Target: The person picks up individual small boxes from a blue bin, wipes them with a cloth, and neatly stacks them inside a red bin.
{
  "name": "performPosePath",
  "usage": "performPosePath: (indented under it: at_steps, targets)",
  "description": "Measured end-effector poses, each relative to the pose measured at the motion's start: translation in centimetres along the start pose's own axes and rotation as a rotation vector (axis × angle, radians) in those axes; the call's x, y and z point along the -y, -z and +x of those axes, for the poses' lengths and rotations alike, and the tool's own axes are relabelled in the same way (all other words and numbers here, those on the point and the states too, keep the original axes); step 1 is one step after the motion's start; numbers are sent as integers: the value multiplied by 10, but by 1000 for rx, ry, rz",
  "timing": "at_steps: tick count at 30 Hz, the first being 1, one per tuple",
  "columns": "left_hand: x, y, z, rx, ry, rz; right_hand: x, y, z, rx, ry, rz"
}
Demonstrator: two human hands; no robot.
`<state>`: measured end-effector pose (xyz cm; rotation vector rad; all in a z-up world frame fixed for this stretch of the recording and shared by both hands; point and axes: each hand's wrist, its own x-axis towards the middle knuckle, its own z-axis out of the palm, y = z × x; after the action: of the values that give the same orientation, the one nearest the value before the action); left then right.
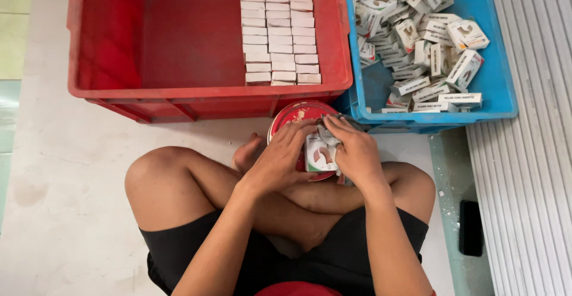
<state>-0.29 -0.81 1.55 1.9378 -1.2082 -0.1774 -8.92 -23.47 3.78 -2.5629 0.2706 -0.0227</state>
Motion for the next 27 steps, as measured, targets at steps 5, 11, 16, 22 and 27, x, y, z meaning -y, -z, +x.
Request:
performPosePath:
  at_steps: [5,11,16,22,27]
  targets:
    - [6,1,-4,-17,15,-110,9,26,-28,-49,-67,279]
    - [11,-5,-9,-40,39,-143,28,13,-85,-88,136,240]
    - [18,-17,-10,-40,-3,-83,56,-19,-94,-19,302,-174]
    - [19,-15,-6,-26,-1,-106,53,-22,-55,-25,241,-363]
    - [8,-3,-8,-19,-19,-56,17,-15,-22,129,136,-143]
